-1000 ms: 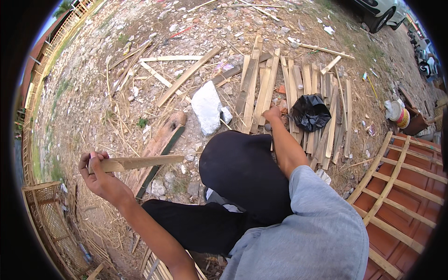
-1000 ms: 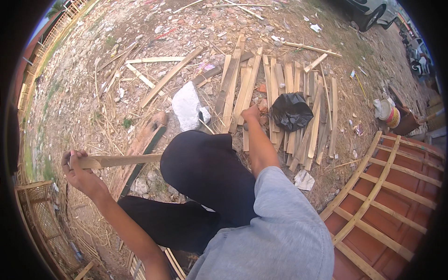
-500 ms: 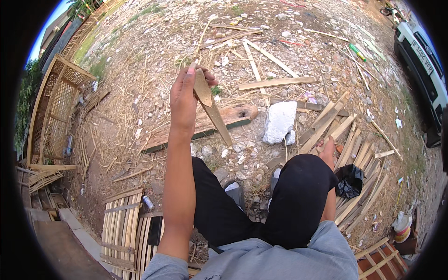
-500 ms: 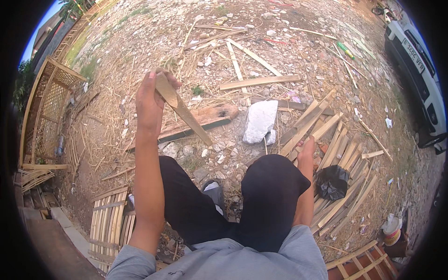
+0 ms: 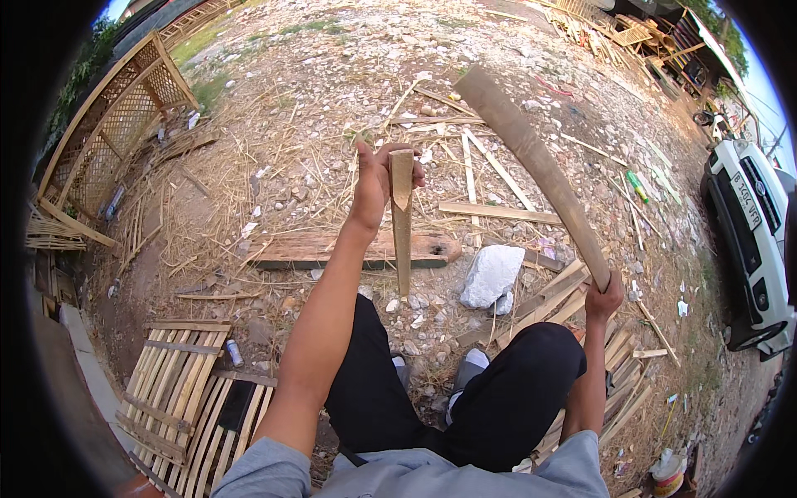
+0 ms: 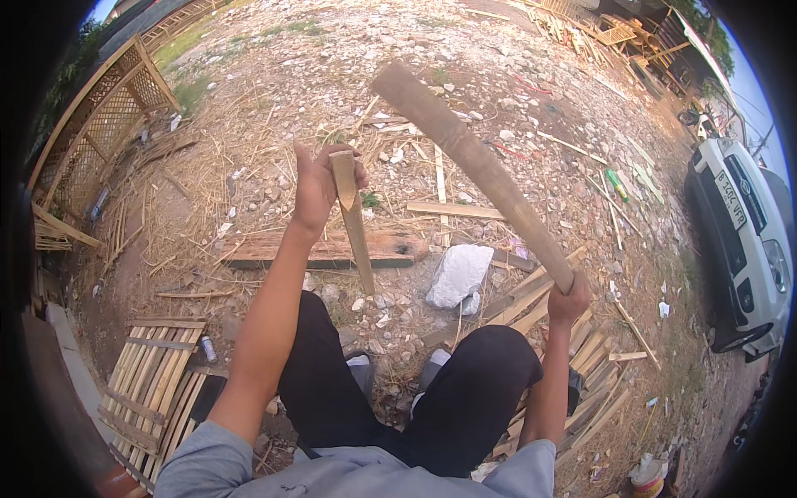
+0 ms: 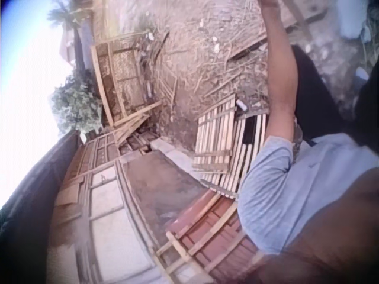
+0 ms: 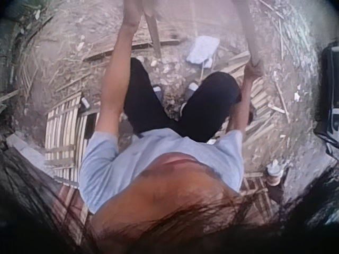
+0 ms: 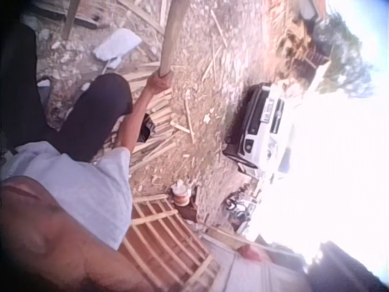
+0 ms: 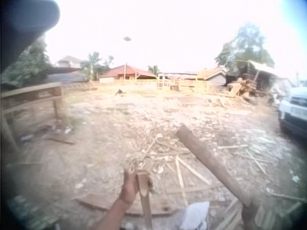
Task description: The person assembles a wooden structure by placing slats on a frame and securing them with a hammer. They handle wooden slats and a wooden frame, positioning pieces by hand and then using a hammer to drive nails.
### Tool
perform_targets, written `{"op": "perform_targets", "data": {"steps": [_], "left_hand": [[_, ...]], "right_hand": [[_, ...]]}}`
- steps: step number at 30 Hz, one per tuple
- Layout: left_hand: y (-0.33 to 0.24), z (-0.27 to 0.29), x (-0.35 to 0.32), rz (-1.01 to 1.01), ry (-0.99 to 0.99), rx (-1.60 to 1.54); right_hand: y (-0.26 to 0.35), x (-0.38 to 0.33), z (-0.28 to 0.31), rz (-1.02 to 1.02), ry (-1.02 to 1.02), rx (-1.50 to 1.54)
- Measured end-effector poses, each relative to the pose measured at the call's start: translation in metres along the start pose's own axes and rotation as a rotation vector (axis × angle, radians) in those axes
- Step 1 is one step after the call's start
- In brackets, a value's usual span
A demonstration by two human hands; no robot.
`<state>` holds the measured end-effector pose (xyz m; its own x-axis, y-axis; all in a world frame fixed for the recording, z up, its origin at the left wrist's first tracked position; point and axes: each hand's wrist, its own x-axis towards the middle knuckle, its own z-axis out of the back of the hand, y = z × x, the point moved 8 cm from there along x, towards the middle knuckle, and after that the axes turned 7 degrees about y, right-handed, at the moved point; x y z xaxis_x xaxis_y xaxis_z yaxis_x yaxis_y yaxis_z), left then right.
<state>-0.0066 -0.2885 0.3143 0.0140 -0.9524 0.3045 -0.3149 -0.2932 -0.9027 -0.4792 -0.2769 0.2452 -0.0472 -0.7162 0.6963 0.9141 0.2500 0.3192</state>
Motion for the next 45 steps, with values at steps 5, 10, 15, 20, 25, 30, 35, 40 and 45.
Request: {"op": "perform_targets", "data": {"steps": [5,10,15,20,25,30,35,40,45], "left_hand": [[0.002,-0.006,-0.003,0.003,0.094,-0.037],[0.018,0.003,-0.006,0.031,0.085,0.029],[0.016,-0.004,-0.004,0.053,0.118,0.217],[0.006,-0.007,-0.006,0.078,-0.02,0.301],[0.013,0.002,-0.004,0.054,-0.032,0.267],[0.006,0.003,-0.011,0.085,-0.172,0.307],[0.006,0.007,-0.011,-0.02,-0.236,0.274],[0.0,-0.004,-0.013,-0.012,-0.318,0.293],[-0.01,0.009,-0.011,-0.099,-0.41,0.081]], "right_hand": [[0.012,0.037,0.046,0.278,-0.068,-0.139],[0.024,0.054,0.054,0.336,-0.071,-0.218],[0.026,0.063,0.054,0.371,-0.091,-0.243],[0.026,0.079,0.05,0.321,-0.078,-0.332],[0.047,0.101,0.064,0.382,-0.184,-0.346],[0.053,0.116,0.08,0.42,-0.214,-0.372],[0.063,0.12,0.093,0.446,-0.22,-0.403],[0.064,0.126,0.103,0.421,-0.193,-0.419],[0.07,0.131,0.083,0.413,-0.162,-0.375]]}}
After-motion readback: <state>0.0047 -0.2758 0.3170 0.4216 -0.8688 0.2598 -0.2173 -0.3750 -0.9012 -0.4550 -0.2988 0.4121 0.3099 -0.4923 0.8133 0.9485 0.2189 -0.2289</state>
